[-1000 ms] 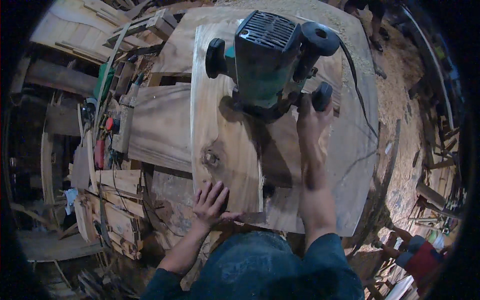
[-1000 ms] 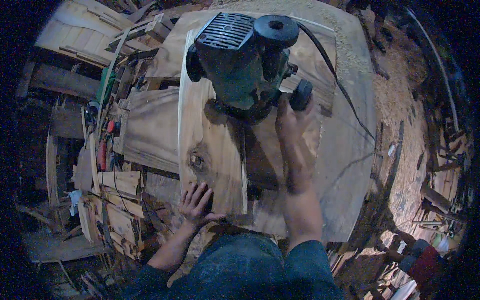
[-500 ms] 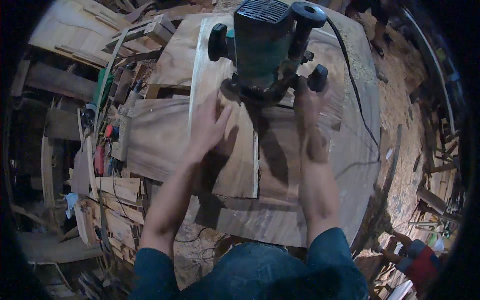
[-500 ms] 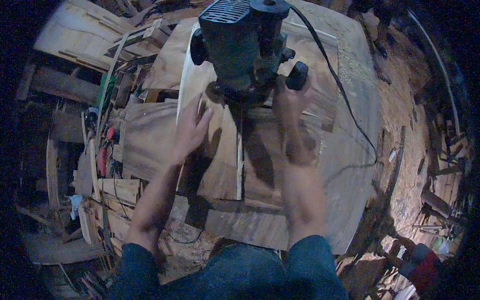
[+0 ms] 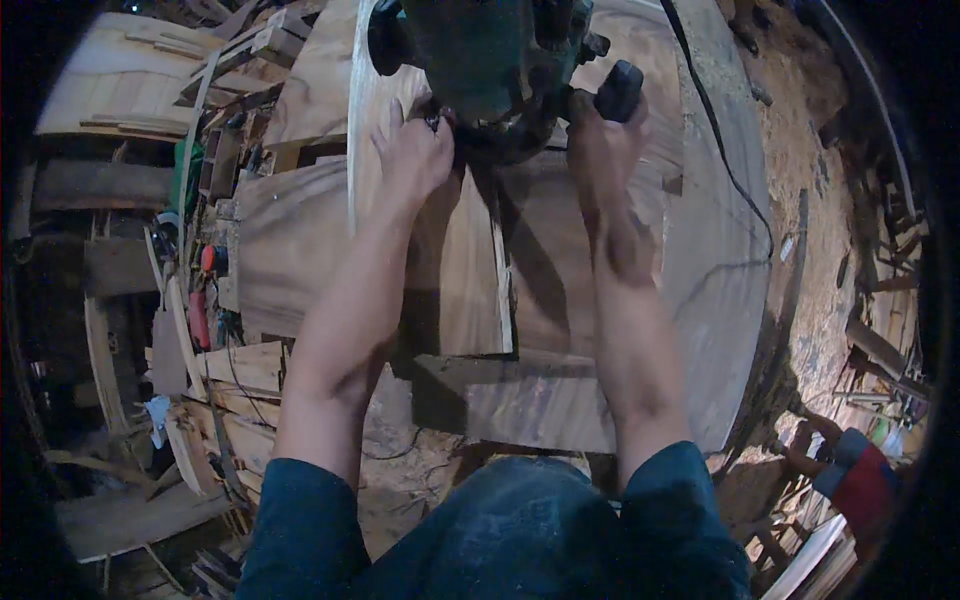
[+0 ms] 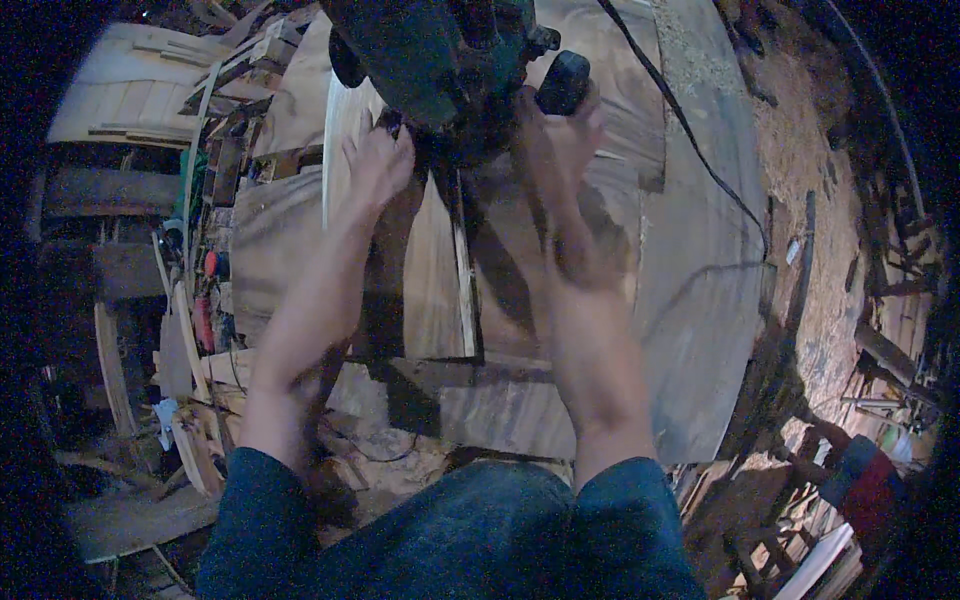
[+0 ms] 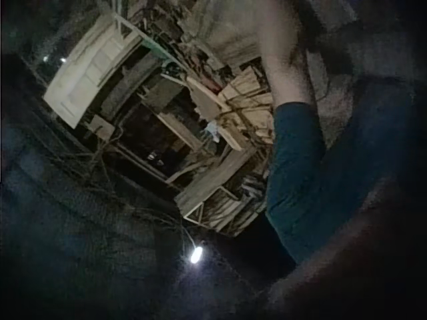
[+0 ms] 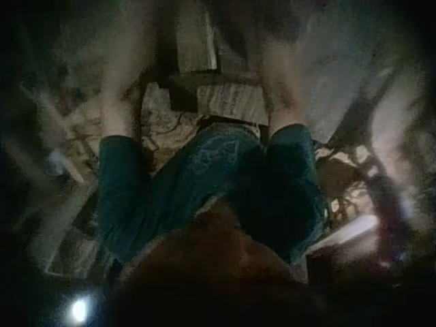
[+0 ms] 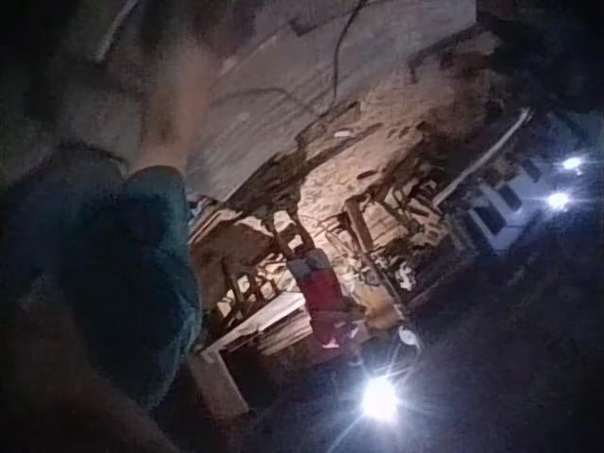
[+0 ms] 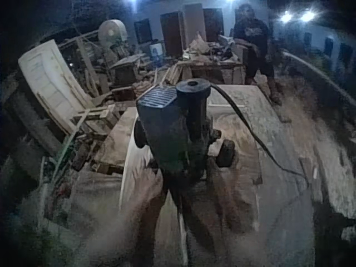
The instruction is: The person uses a power router to carve a groove into a piece of wood, periodically stopping to clear wood chips and check the alignment of the cut.
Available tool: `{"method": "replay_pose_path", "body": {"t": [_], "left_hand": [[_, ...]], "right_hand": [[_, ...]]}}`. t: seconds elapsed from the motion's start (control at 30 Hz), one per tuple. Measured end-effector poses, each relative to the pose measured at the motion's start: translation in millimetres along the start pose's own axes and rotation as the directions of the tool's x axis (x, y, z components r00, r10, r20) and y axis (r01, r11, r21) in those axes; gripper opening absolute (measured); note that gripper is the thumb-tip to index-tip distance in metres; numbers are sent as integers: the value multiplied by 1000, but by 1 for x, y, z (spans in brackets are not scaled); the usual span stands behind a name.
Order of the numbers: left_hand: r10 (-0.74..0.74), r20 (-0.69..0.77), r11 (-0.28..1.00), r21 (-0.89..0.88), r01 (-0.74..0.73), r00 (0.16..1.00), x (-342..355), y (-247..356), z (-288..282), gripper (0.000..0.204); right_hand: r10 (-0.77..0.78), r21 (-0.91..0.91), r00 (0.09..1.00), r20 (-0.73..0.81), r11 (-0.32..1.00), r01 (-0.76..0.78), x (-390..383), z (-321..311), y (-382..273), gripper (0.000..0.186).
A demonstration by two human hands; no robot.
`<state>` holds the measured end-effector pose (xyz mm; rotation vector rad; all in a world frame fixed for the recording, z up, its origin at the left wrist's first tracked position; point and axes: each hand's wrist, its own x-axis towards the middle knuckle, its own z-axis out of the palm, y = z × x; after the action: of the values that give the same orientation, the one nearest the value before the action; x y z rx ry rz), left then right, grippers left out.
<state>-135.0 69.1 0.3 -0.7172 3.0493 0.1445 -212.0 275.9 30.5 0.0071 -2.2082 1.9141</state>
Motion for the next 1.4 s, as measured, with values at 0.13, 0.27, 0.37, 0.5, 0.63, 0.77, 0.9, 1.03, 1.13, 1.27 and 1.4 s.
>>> {"method": "replay_pose_path", "body": {"t": [0.13, 0.27, 0.37, 0.5, 0.63, 0.77, 0.9, 1.03, 1.13, 1.27, 1.4], "left_hand": [[13, -136, 975, -218, -43, 991, -41, 24, -6, 55], [-3, -134, 998, -64, -6, 991, -92, 7, 4, 54], [15, -20, 1000, -10, -15, 1000, -122, 20, -6, 50], [110, -237, 983, -118, -141, 965, -166, 15, 3, 45], [22, -11, 996, -88, -23, 1000, -198, 19, -3, 55], [76, -250, 966, -222, -133, 965, -219, 19, 3, 53], [73, -85, 996, 62, -67, 994, -234, 21, 4, 53], [125, -176, 992, 28, -122, 976, -243, 18, 7, 52], [129, -196, 991, -18, -135, 972, -250, 20, 3, 51], [144, -166, 988, -36, -152, 976, -255, 18, 0, 50], [137, -34, 989, -57, -139, 990, -261, 15, -9, 55]], "right_hand": [[-570, -580, 822, -9, 673, 460, -2, -36, 58, 58], [-46, -31, 989, -138, 999, 42, -73, -51, -7, 39], [156, -73, 984, -90, 984, -163, -96, -81, -8, 80], [-126, -63, 983, -136, 991, 119, -132, -107, -17, 24], [-76, 129, 992, -102, 988, 89, -163, -128, -36, 19], [-110, 85, 986, -129, 989, 121, -181, -143, -34, 16], [-86, 64, 987, -138, 993, 95, -196, -154, -34, 15], [-58, 136, 989, -138, 988, 77, -206, -159, -33, 16], [-125, 153, 980, -152, 977, 148, -211, -163, -33, 15], [-63, 102, 974, -219, 991, 87, -219, -164, -31, 15], [-33, 249, 982, -186, 965, 79, -235, -160, -56, 15]]}}
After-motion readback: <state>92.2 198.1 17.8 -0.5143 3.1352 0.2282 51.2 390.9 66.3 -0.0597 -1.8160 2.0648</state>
